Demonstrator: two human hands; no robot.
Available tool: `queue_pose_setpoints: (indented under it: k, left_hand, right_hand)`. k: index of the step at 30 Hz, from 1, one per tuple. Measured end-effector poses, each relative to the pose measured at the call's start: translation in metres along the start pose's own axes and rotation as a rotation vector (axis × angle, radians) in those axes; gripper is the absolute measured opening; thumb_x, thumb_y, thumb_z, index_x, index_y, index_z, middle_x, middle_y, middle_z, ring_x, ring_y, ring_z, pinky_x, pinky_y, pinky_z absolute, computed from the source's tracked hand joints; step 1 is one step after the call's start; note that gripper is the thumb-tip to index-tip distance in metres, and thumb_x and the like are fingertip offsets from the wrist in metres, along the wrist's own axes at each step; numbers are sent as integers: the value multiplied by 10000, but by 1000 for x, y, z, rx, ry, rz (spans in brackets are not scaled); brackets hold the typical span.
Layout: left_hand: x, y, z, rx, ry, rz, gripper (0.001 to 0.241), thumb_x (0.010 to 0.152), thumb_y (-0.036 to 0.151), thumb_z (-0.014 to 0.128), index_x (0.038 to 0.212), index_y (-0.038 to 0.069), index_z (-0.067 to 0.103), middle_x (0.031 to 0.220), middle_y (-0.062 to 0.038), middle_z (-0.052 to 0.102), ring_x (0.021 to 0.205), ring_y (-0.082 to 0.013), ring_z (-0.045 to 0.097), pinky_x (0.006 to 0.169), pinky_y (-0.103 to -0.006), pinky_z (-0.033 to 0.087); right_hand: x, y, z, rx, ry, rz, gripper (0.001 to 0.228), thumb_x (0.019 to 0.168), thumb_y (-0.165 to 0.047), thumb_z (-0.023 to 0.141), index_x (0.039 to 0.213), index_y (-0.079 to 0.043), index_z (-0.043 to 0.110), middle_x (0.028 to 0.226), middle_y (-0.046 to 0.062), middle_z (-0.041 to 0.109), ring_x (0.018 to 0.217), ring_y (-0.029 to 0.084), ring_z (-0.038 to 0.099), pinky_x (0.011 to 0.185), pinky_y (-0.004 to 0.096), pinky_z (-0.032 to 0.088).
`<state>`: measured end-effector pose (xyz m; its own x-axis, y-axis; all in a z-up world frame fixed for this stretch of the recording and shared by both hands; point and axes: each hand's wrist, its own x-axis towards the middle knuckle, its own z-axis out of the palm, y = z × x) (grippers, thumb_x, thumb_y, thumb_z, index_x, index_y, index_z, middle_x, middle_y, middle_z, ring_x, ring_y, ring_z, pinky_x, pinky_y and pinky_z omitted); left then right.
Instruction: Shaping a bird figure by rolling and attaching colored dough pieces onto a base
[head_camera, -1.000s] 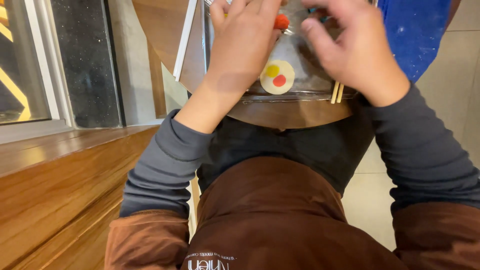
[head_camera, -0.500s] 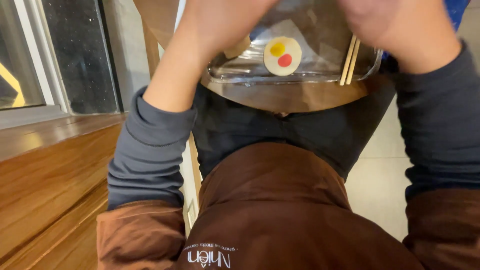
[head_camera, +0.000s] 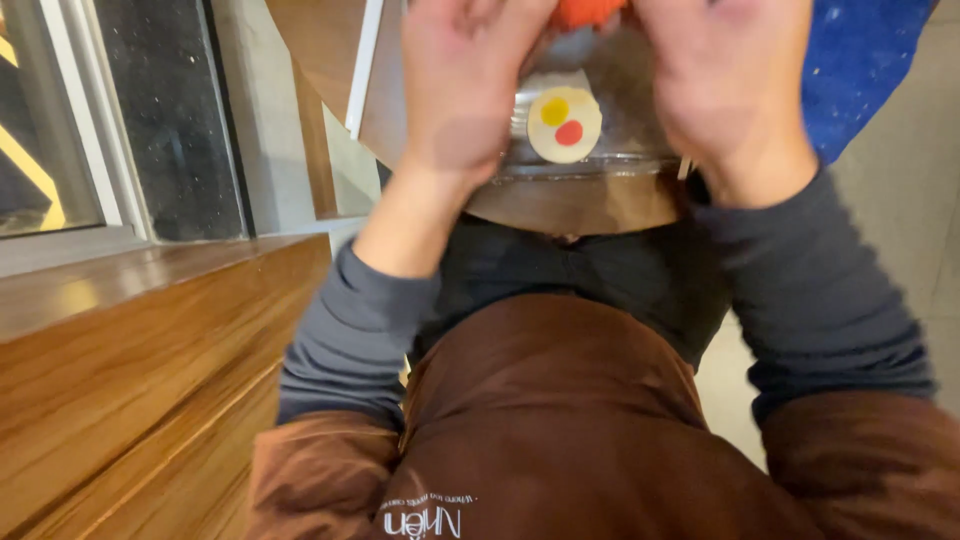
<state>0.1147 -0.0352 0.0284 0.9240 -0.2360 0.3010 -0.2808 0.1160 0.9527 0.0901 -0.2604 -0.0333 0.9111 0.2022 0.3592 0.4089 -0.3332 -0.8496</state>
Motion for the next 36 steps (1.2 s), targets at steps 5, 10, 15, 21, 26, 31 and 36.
queue_pose_setpoints:
  k: [5, 10, 15, 21, 26, 31, 36]
  left_hand:
    - [-37, -31, 13, -537, 236, -292, 340, 930, 184, 819, 1216, 42, 704, 1070, -102, 776, 983, -147, 735, 865, -338, 679]
    - [-50, -24, 15, -477, 120, -283, 423, 912, 119, 820, 1282, 0, 651, 1186, -146, 727, 1085, -181, 706, 953, -331, 655]
    - [-54, -8, 22, -467, 129, -283, 322, 857, 47, 840, 1110, 61, 642, 1002, -91, 735, 931, -128, 712, 791, -248, 631]
    - [-53, -24, 28, -646, 219, -284, 379, 898, 38, 820, 1235, -5, 650, 1089, -149, 741, 1025, -192, 716, 907, -352, 663]
    - [-23, -13, -3, -100, 111, -65, 291, 970, 50, 794, 1232, 75, 670, 1217, -67, 570, 1026, -214, 774, 845, -284, 669]
    - [0, -9, -3, 22, -108, 4, 172, 971, 152, 745, 1085, 111, 622, 983, -23, 715, 844, -114, 721, 794, -271, 595]
    - [-18, -6, 12, -348, -173, -102, 271, 1025, 118, 757, 1270, 94, 643, 1228, -80, 732, 1178, -177, 711, 1067, -314, 634]
  right_hand:
    - [-1, -95, 27, 403, 255, 349, 393, 1123, -410, 524, 1192, -31, 601, 1065, 78, 663, 1008, 158, 687, 969, 291, 673]
    - [-15, -110, 20, -8, 118, 86, 338, 1093, 82, 707, 1366, 64, 510, 1295, 217, 602, 1152, 260, 629, 1014, 344, 535]
    - [-26, -113, 31, -203, 164, 20, 218, 1093, 39, 765, 1206, 79, 582, 1153, 211, 640, 1033, 276, 650, 902, 345, 559]
    - [-36, -91, 36, 273, 405, 166, 245, 1069, 24, 698, 1191, -42, 496, 1139, 162, 628, 1080, 216, 667, 993, 303, 568]
    - [-46, -73, 25, 415, 602, 284, 293, 1092, -138, 717, 1329, -63, 561, 1150, 162, 699, 950, 220, 703, 865, 323, 654]
    - [-46, -81, 29, 484, 490, 321, 350, 1088, -125, 686, 1399, -46, 547, 1284, 201, 686, 1033, 274, 736, 921, 340, 672]
    - [-43, -87, 30, 437, 419, 300, 382, 1121, -47, 574, 1473, 43, 456, 1439, 278, 578, 1112, 263, 645, 1025, 355, 604]
